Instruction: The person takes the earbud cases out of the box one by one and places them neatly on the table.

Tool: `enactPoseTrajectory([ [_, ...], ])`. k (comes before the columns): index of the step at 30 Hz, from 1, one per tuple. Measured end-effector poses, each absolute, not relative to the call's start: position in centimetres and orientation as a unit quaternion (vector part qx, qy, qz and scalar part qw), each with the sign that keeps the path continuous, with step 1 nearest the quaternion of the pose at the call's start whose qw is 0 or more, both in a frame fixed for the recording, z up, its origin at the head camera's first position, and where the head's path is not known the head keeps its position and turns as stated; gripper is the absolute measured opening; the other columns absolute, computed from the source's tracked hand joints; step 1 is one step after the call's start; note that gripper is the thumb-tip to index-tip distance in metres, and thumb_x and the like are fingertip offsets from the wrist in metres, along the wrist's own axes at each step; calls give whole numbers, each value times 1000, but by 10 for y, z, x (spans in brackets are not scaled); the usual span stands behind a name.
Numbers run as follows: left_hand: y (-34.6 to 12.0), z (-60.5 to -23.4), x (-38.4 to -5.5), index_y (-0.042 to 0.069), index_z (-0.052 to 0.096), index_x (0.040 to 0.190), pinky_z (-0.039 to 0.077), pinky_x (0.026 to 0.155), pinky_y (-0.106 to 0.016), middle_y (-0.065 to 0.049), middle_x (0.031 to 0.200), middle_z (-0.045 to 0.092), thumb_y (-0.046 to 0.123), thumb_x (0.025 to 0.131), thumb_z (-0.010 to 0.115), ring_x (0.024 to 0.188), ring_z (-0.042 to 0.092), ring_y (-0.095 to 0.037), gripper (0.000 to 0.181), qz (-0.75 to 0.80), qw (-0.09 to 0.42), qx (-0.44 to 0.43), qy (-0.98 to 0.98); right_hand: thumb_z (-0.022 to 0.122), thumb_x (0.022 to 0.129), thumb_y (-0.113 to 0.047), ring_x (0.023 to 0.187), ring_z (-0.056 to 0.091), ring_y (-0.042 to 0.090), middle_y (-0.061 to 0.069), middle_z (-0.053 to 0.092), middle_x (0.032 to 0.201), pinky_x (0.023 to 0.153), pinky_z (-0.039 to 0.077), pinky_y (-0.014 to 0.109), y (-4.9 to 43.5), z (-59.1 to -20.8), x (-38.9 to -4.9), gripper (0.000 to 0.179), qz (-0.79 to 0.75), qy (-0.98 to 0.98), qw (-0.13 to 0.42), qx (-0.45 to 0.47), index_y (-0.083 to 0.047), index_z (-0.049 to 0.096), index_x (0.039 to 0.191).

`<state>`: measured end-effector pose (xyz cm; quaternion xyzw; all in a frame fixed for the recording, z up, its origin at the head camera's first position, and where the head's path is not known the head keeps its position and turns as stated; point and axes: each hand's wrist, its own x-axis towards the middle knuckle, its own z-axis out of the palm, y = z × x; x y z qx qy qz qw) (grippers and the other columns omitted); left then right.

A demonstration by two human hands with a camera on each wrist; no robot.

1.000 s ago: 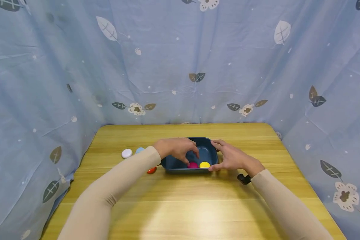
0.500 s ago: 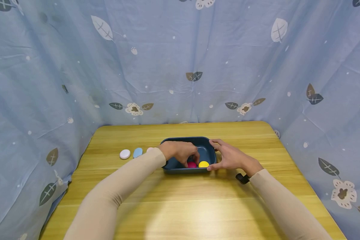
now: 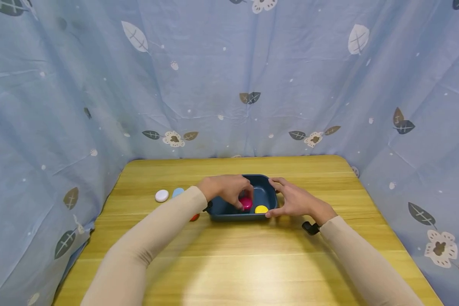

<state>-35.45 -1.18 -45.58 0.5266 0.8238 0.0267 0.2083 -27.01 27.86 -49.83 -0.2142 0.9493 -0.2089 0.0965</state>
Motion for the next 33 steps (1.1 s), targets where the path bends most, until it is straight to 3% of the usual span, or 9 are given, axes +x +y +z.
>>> enactPoseTrajectory([
  [10,-56,-439,-336,18,76,139,63,97,-34,0,131,73,45,104,84,110,67,-16,45,81,121,466,873,88,88,-83,162,56,48,17,37,188,129,51,70,276,-497,-271,135,-211,949,90,-215,-7,32,184],
  [19,-122,-435,-305,16,79,133,63,87,-32,0,120,72,42,101,88,102,71,-21,43,129,25,402,906,87,89,-83,161,57,47,18,33,190,126,53,70,276,-498,-268,136,-207,949,95,-216,-8,27,186],
  [25,-170,-443,-292,16,79,130,64,88,-35,1,118,74,38,100,91,101,72,-19,40,157,0,356,921,87,91,-81,162,55,50,19,30,191,127,52,72,278,-498,-267,134,-207,950,102,-211,-8,26,186],
  [33,-233,-460,-274,16,78,133,62,87,-39,4,117,72,34,98,92,106,73,-26,42,173,6,271,947,87,90,-82,163,54,51,21,30,191,127,51,72,275,-496,-268,135,-205,950,101,-212,-7,27,186],
])
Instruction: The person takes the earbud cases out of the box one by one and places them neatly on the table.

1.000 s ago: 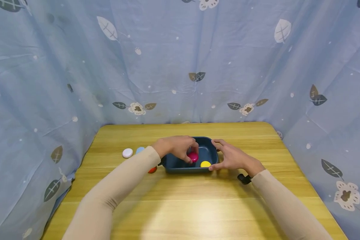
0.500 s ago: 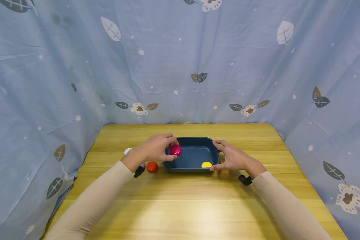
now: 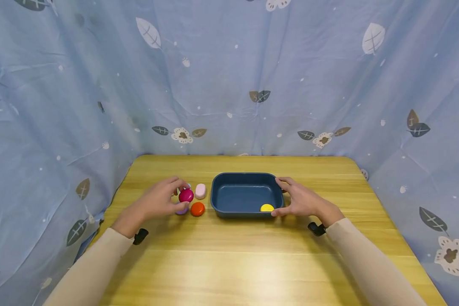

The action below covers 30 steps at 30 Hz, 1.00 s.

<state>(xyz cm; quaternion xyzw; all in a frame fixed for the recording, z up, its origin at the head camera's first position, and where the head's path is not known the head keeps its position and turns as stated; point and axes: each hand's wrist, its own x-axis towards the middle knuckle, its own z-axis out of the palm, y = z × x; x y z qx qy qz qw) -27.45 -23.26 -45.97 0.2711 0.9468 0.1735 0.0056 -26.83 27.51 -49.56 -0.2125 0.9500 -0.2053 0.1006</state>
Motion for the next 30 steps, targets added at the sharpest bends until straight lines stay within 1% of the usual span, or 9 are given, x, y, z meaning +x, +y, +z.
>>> enactPoseTrajectory([
  [4,-257,-471,-270,17,78,133,63,89,-40,2,120,75,34,98,94,107,72,-23,42,174,13,230,957,87,90,-82,163,54,51,21,32,191,127,51,72,275,-496,-269,135,-205,950,96,-213,-6,28,185],
  [11,-284,-489,-268,11,77,134,62,82,-35,-4,119,76,35,98,96,101,71,-20,48,183,36,183,965,88,89,-82,162,55,51,21,33,190,126,51,73,276,-497,-268,135,-205,951,94,-213,-6,29,185],
  [14,-291,-495,-269,10,76,134,61,82,-36,-5,117,76,35,98,97,99,71,-20,48,184,46,169,967,87,90,-82,162,55,51,21,32,190,126,51,73,276,-496,-267,135,-207,950,94,-213,-6,29,185],
  [20,-301,-505,-276,7,75,134,61,84,-39,-7,117,77,34,98,97,99,70,-21,50,186,60,169,966,88,90,-80,163,54,51,20,31,191,127,50,73,276,-496,-268,134,-211,949,94,-213,-7,29,185],
  [25,-305,-510,-278,5,76,133,62,87,-42,-8,117,77,32,97,98,97,69,-22,50,183,70,173,965,87,89,-83,164,52,51,20,31,191,127,50,73,276,-497,-268,135,-211,949,92,-216,-7,28,185],
  [30,-307,-515,-281,7,76,132,62,88,-43,-7,115,78,32,97,98,96,69,-21,49,187,77,167,965,87,90,-82,164,53,51,20,30,192,127,51,73,277,-497,-269,135,-215,948,96,-215,-8,27,186],
])
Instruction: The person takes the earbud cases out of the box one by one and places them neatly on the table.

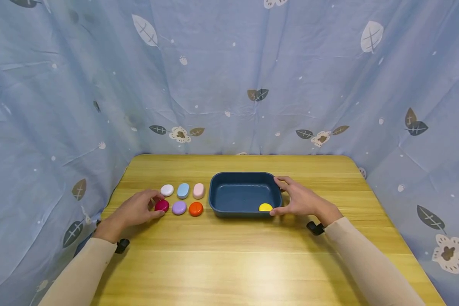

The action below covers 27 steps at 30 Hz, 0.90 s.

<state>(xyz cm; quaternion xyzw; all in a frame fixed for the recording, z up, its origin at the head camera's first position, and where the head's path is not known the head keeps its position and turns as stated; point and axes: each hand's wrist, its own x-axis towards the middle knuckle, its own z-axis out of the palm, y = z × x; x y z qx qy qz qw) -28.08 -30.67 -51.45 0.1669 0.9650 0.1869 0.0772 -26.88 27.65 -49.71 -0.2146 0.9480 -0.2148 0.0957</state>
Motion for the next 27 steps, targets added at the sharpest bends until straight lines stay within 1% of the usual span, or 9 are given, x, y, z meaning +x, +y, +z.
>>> enactPoseTrajectory([
  [2,-306,-515,-281,8,76,133,62,89,-43,-5,116,78,34,97,98,97,69,-20,49,187,78,164,965,87,90,-82,164,53,50,19,30,192,127,51,72,277,-496,-269,135,-216,948,95,-213,-8,27,186],
  [6,-304,-511,-280,8,75,135,65,91,-47,-7,118,79,39,97,98,99,70,-21,55,185,76,157,967,86,90,-84,164,54,50,19,29,192,128,51,72,278,-494,-269,136,-214,949,94,-214,-9,27,186],
  [11,-299,-499,-275,10,76,139,67,98,-56,-11,132,80,45,99,96,109,76,-29,57,175,54,139,973,87,90,-82,164,53,50,19,30,191,128,50,72,278,-493,-268,135,-215,948,93,-217,-8,28,186],
  [14,-293,-490,-275,13,76,142,66,99,-59,-11,138,79,46,101,93,116,76,-33,55,170,32,144,974,88,90,-81,165,52,51,20,32,191,128,50,72,278,-494,-268,134,-215,947,89,-220,-7,29,185],
  [16,-288,-485,-275,14,76,144,65,98,-58,-9,140,79,46,102,91,118,76,-33,55,165,16,157,974,89,90,-80,165,51,52,20,33,190,128,50,73,277,-495,-268,134,-213,947,87,-222,-6,29,185],
  [20,-272,-472,-275,14,76,145,66,97,-57,-8,139,78,45,104,90,119,78,-35,54,169,-5,191,967,89,90,-80,167,47,54,21,33,190,129,49,73,277,-498,-268,134,-212,947,83,-226,-5,30,184],
  [23,-257,-463,-278,16,76,145,68,98,-57,-7,140,77,46,104,89,120,80,-34,52,173,-10,215,961,89,90,-79,170,44,54,19,31,191,129,48,73,277,-499,-268,133,-214,946,80,-229,-4,30,184],
  [27,-233,-454,-283,20,77,144,68,99,-53,-2,140,77,49,103,90,119,79,-30,53,168,-14,247,954,89,90,-79,173,39,53,18,27,193,131,47,73,277,-500,-270,134,-216,944,75,-238,-2,31,183],
])
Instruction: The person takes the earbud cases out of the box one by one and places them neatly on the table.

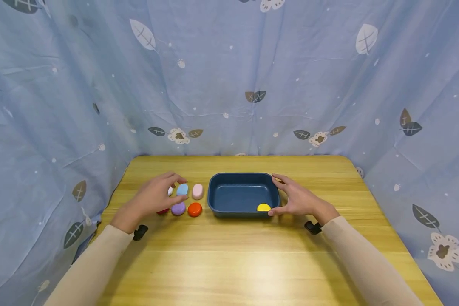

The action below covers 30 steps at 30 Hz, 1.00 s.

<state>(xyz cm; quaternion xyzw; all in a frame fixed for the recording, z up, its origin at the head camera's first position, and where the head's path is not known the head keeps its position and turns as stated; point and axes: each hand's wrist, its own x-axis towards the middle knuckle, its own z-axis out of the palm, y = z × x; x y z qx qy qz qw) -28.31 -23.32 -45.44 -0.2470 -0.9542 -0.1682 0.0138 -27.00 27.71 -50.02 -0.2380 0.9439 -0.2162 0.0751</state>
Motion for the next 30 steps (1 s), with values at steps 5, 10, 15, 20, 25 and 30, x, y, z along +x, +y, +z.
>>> enactPoseTrajectory([
  [5,-197,-444,-291,21,77,146,67,103,-54,-2,143,77,50,103,90,120,78,-29,53,-169,5,-288,-942,91,90,-76,174,37,53,18,26,194,132,45,74,279,-500,-272,133,-219,941,75,-248,-1,31,183],
  [10,-156,-434,-300,21,76,146,65,108,-53,-4,146,75,50,104,89,124,78,-32,53,-164,-20,-329,-930,92,90,-74,174,38,52,18,28,194,132,45,74,281,-498,-272,132,-223,939,73,-251,-2,32,183],
  [15,-119,-432,-311,21,77,148,65,107,-48,-7,142,75,53,106,86,124,77,-32,53,-146,-41,-382,-912,93,90,-74,174,39,52,16,28,194,132,45,73,280,-498,-272,131,-219,940,77,-251,-2,33,183],
  [20,-82,-435,-324,19,74,153,64,112,-51,-10,145,74,47,106,87,129,77,-33,56,-140,-77,-433,-887,91,89,-77,173,40,51,15,29,194,132,45,73,280,-499,-271,132,-220,940,82,-248,-3,33,183],
  [25,-49,-438,-338,16,72,157,61,118,-53,-12,153,71,40,107,88,134,75,-36,58,-136,-123,-477,-860,89,89,-80,173,40,51,15,29,193,132,45,73,281,-498,-273,134,-222,939,84,-248,-4,33,183],
  [30,-23,-446,-349,14,70,159,59,123,-52,-11,159,68,37,105,90,139,71,-37,62,-123,-162,-507,-837,88,90,-81,173,41,50,14,29,194,131,47,73,283,-497,-274,133,-223,939,85,-248,-5,32,183],
])
